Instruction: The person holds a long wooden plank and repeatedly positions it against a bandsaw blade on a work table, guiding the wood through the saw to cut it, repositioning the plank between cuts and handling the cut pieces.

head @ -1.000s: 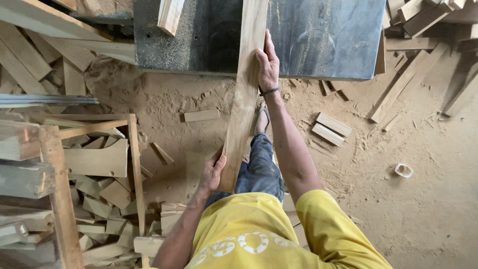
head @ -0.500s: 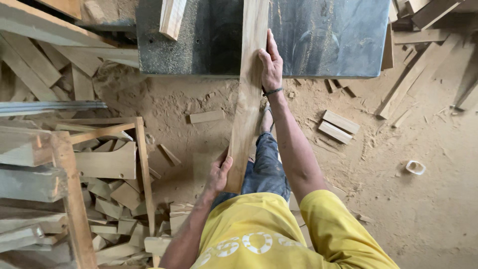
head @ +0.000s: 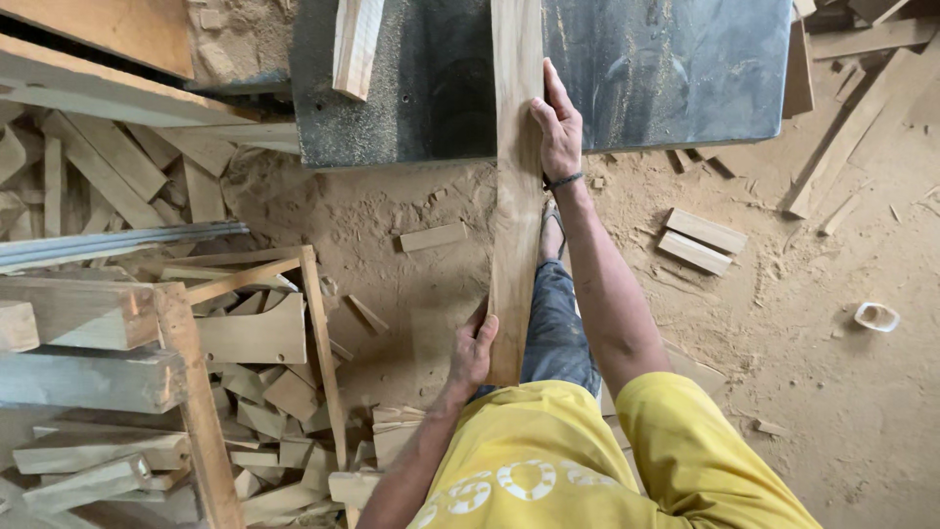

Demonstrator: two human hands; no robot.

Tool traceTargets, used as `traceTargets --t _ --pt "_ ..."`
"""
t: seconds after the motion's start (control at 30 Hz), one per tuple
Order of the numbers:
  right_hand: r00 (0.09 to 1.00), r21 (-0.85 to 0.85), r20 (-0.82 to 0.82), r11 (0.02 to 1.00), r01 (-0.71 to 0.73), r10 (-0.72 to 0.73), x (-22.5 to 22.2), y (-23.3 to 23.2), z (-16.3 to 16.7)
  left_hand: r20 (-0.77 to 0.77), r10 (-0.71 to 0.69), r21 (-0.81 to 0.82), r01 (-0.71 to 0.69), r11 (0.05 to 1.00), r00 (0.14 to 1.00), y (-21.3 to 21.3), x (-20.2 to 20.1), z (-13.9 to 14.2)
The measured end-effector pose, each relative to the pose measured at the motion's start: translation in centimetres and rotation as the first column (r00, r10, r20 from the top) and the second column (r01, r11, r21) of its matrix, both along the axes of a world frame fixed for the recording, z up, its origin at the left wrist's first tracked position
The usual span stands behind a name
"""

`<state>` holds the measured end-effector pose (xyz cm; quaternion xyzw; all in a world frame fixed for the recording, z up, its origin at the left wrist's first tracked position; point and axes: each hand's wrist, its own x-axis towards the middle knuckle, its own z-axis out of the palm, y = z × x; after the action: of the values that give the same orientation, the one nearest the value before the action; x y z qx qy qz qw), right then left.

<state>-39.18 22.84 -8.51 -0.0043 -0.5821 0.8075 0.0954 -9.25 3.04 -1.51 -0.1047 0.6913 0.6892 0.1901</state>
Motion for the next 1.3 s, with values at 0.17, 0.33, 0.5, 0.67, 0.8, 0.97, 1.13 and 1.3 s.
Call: traceTargets --t 0.17,0.33,0.5,0.67,0.8,0.97,1.13,1.3 --pt "0.999 0.001 -0.045 1.0 0.02 -0.02 -0.1 -0.5 -0.5 0.025 -0.011 -0.002 0.011 1.0 1.0 -0.7 -0.7 0.6" --pt "0.999 0.09 -0.022 0.995 0.033 -0.031 0.3 -1.0 -0.2 0.03 -0.003 -0.038 0.004 0.999 1.0 -1.6 -0.9 0.5" --pt "1.0 0.143 0.029 0.99 0.003 -0.007 3.4 -1.2 0.5 0.045 -0.019 -0.054 0.022 0.998 0.999 -2.0 -0.8 -0.1" --pt "1.0 -0.001 0.024 1.0 0.016 -0.016 5.6 -1.9 -0.2 0.005 -0.018 -0.025 0.018 1.0 1.0 -1.9 -0.8 -1.0" --pt "0.999 -0.032 0.0 0.999 0.043 -0.044 5.2 -1.8 -1.7 -0.038 -0.016 -0.036 0.015 0.999 0.999 -1.7 -0.9 -1.6" --pt "0.999 -0.031 -0.003 0.999 0.042 -0.042 4.8 -1.7 -2.6 0.0 -0.03 -0.045 0.03 0.999 1.0 -1.8 -1.0 -1.7" --pt "0.999 -0.018 0.031 0.999 0.039 -0.038 5.1 -1.2 -1.9 -0.01 -0.044 -0.006 0.043 0.999 0.999 -0.8 -0.9 -1.5" --pt "0.998 0.035 0.055 0.999 0.039 -0.041 5.7 -0.6 -0.5 0.0 -0.075 -0.031 0.075 0.997 0.997 0.1 -0.6 -0.4"
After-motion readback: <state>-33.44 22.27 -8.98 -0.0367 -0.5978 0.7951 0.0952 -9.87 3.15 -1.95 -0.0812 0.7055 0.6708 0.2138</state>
